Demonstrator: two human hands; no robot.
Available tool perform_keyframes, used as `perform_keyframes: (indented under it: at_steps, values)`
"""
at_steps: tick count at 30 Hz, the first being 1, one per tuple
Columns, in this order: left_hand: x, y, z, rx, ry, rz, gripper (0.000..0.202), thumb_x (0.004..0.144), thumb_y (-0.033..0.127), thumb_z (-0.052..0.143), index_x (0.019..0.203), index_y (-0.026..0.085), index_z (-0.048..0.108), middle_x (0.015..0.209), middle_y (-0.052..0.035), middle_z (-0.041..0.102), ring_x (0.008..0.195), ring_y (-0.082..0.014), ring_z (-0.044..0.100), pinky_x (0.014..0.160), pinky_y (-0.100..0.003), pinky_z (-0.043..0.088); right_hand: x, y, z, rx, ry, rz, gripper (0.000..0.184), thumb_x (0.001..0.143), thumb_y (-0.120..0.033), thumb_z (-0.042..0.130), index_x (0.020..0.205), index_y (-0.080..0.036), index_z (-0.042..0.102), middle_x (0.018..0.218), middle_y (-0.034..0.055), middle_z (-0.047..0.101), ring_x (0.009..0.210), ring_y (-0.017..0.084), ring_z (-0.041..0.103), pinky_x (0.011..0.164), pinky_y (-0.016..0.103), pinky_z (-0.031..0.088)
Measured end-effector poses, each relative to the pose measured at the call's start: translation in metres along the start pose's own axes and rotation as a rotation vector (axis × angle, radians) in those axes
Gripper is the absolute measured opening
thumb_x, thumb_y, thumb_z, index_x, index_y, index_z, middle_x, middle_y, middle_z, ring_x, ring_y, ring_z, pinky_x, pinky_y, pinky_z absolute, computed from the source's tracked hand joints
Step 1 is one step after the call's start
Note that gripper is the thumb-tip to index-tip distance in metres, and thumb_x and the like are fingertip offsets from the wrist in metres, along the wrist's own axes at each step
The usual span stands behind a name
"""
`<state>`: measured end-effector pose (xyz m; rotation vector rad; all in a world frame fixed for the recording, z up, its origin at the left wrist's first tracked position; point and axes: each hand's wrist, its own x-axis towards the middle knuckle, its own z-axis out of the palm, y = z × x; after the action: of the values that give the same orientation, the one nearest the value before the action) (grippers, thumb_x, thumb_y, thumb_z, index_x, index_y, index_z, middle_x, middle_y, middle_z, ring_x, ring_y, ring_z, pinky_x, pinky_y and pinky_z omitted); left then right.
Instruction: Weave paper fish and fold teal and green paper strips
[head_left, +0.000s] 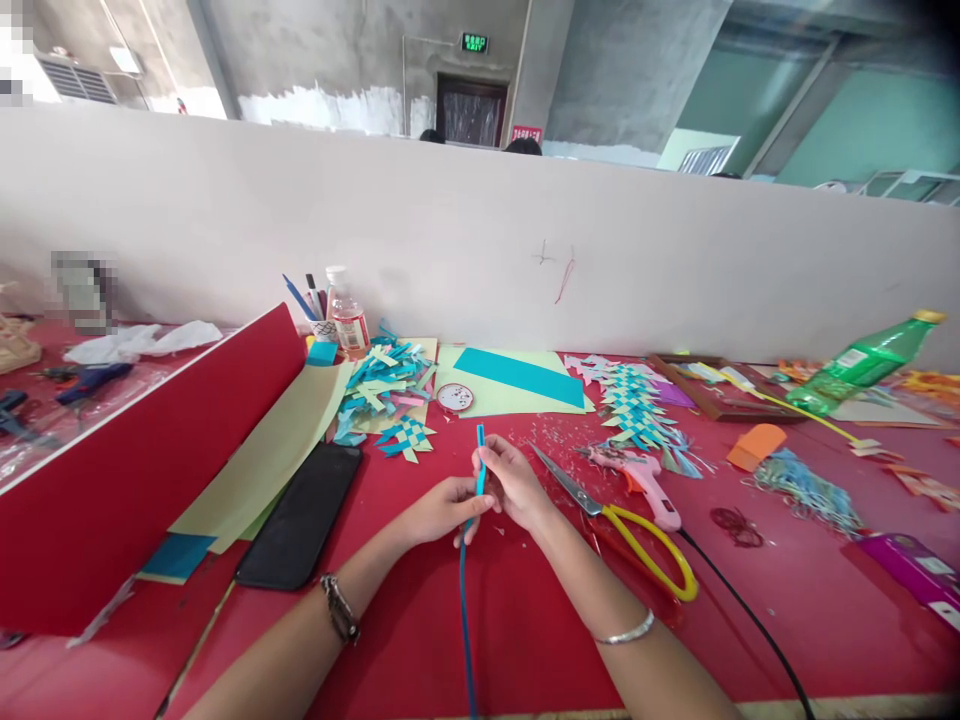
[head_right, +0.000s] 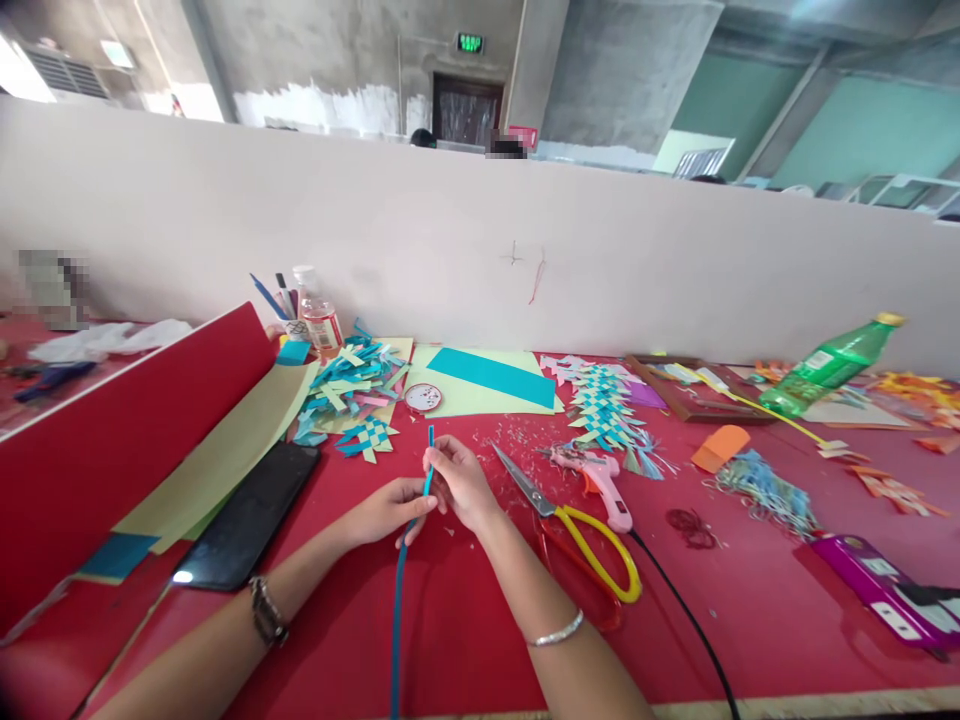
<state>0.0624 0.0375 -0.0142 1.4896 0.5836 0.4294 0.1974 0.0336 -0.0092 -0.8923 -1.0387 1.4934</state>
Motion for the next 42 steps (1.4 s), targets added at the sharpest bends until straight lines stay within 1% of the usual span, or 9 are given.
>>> perform_keyframes:
  at_steps: [3,6,12,15,19,24,29,34,42]
  values:
    - [0.000,-0.001,0.002,0.011,0.012,0.011,0.039,0.074,0.052,0.046,0.076,0.013,0.049,0.041,0.0065,0.048,0.033,-0.0043,0.040,0.037,-0.016,0.032,-0.002,0.000,0.000,0.009,0.026,-0.014,0.027,0.068,-0.042,0.060,0.071,-0.021,0.042,0.056,-0.0091,0.046,0.031,0.003,0.035,0.024,0.016,0.025]
    - [0.002,-0.001,0.003,0.007,0.092,0.031,0.042,0.073,0.055,0.044,0.072,0.013,0.048,0.047,0.0040,0.051,0.033,-0.0055,0.043,0.037,-0.018,0.033,-0.002,0.001,-0.001,0.009,0.061,-0.037,0.027,0.069,-0.042,0.059,0.068,-0.020,0.043,0.055,-0.0084,0.046,0.033,0.003,0.036,0.026,0.016,0.025]
    - [0.005,-0.002,-0.003,0.003,0.453,0.132,0.037,0.078,0.051,0.037,0.068,0.016,0.043,0.058,0.0048,0.048,0.040,-0.0039,0.042,0.043,-0.018,0.034,0.000,0.010,0.001,-0.040,0.075,-0.076,0.022,0.071,-0.037,0.058,0.065,-0.017,0.049,0.057,-0.0045,0.052,0.052,0.007,0.049,0.050,0.019,0.039]
    - [0.006,-0.002,-0.007,-0.010,0.550,0.157,0.031,0.078,0.046,0.040,0.070,0.016,0.045,0.057,0.0059,0.046,0.043,-0.0046,0.041,0.046,-0.018,0.034,-0.002,0.014,0.005,-0.072,0.033,-0.059,0.019,0.068,-0.033,0.062,0.068,-0.017,0.052,0.059,-0.0035,0.056,0.057,0.008,0.051,0.056,0.020,0.039]
    - [0.003,0.000,-0.008,-0.021,0.570,0.148,0.027,0.076,0.041,0.046,0.068,0.015,0.048,0.049,0.0066,0.043,0.046,-0.0059,0.040,0.048,-0.018,0.033,-0.006,0.015,0.009,-0.099,-0.039,-0.003,0.019,0.069,-0.034,0.060,0.069,-0.018,0.051,0.059,-0.0030,0.057,0.058,0.010,0.053,0.054,0.021,0.038]
    - [-0.002,0.002,-0.008,-0.036,0.554,0.133,0.027,0.076,0.041,0.045,0.067,0.016,0.048,0.049,0.0058,0.046,0.048,-0.0065,0.042,0.051,-0.018,0.035,-0.007,0.012,0.008,-0.078,-0.046,0.103,0.023,0.068,-0.039,0.059,0.068,-0.018,0.050,0.061,-0.0025,0.057,0.058,0.009,0.054,0.052,0.019,0.040]
    - [-0.002,-0.001,-0.011,0.004,0.579,0.115,0.028,0.076,0.041,0.043,0.065,0.016,0.047,0.050,0.0055,0.044,0.048,-0.0076,0.043,0.051,-0.020,0.036,-0.005,0.013,0.006,-0.085,-0.047,0.154,0.024,0.068,-0.041,0.056,0.069,-0.018,0.047,0.055,-0.0047,0.055,0.045,0.007,0.051,0.045,0.019,0.040]
    - [0.001,-0.004,-0.010,0.144,0.634,0.121,0.033,0.076,0.042,0.043,0.057,0.016,0.045,0.050,0.0050,0.042,0.047,-0.0081,0.039,0.049,-0.020,0.032,-0.006,0.011,0.008,-0.158,-0.031,0.137,0.027,0.069,-0.043,0.054,0.063,-0.018,0.046,0.049,-0.0057,0.052,0.038,0.007,0.048,0.040,0.019,0.037]
    - [-0.001,-0.002,-0.005,0.271,0.591,0.128,0.034,0.077,0.040,0.042,0.057,0.014,0.051,0.049,0.0038,0.046,0.048,-0.0089,0.039,0.048,-0.020,0.029,-0.008,0.011,0.009,-0.276,0.019,-0.004,0.032,0.074,-0.045,0.048,0.057,-0.019,0.044,0.042,-0.0080,0.039,0.033,0.005,0.034,0.033,0.019,0.023]
